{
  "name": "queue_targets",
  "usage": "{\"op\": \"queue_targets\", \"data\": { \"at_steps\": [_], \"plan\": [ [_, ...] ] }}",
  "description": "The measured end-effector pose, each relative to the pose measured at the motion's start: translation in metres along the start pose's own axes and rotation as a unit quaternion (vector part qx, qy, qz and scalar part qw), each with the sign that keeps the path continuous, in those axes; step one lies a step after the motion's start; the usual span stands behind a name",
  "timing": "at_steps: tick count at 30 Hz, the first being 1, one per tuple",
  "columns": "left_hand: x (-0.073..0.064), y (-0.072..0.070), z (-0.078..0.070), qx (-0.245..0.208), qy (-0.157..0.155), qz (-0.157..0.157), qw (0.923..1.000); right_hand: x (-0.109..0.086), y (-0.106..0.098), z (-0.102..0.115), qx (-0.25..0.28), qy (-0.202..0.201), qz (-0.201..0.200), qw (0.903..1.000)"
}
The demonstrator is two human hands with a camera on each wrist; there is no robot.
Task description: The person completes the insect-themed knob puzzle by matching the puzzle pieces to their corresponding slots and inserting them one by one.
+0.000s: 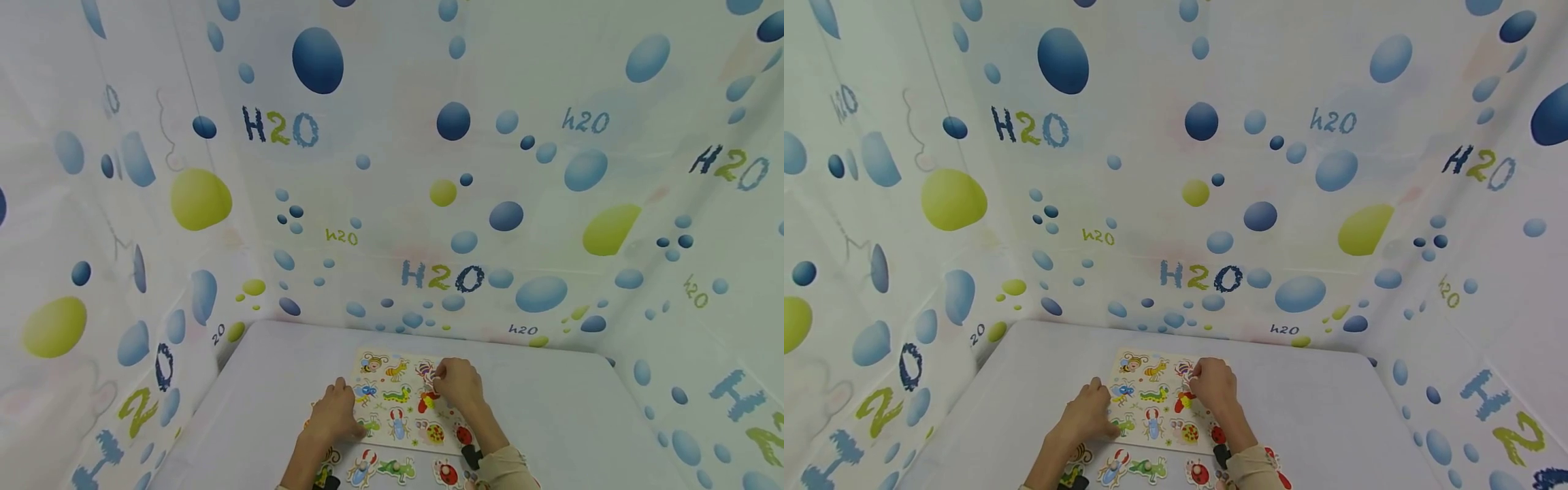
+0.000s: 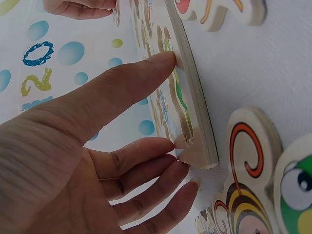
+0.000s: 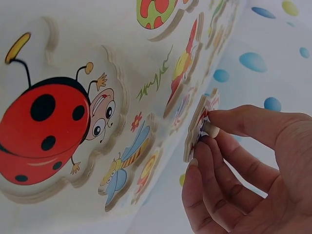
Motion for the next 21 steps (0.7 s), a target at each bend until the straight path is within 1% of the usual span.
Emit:
{"op": "queue_targets", "data": {
  "at_steps": [6, 13, 21],
  "plan": [
    [0.000, 0.001, 0.002, -0.006, -0.001, 0.001, 1.0000, 0.002, 0.004, 0.002, -0.006, 0.001, 0.003, 1.0000],
    [0.001, 0.002, 0.003, -0.011, -0.001, 0.001, 0.9999, 0.008, 0.007, 0.003, -0.011, -0.009, -0.007, 0.9999],
    [0.000, 0.000, 0.003, -0.006, 0.003, 0.000, 1.0000, 0.010, 0.011, 0.005, -0.008, -0.005, 0.002, 1.0000]
  ]
}}
Point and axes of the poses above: each hand's wrist, its own x-axis towards the middle knuckle, its own y-axis out of the palm, z = x × y, the point moved 2 cm from there along x, towards the middle knuckle, and after that the axes turned 15 degrees about -z, right-handed, at the moved point
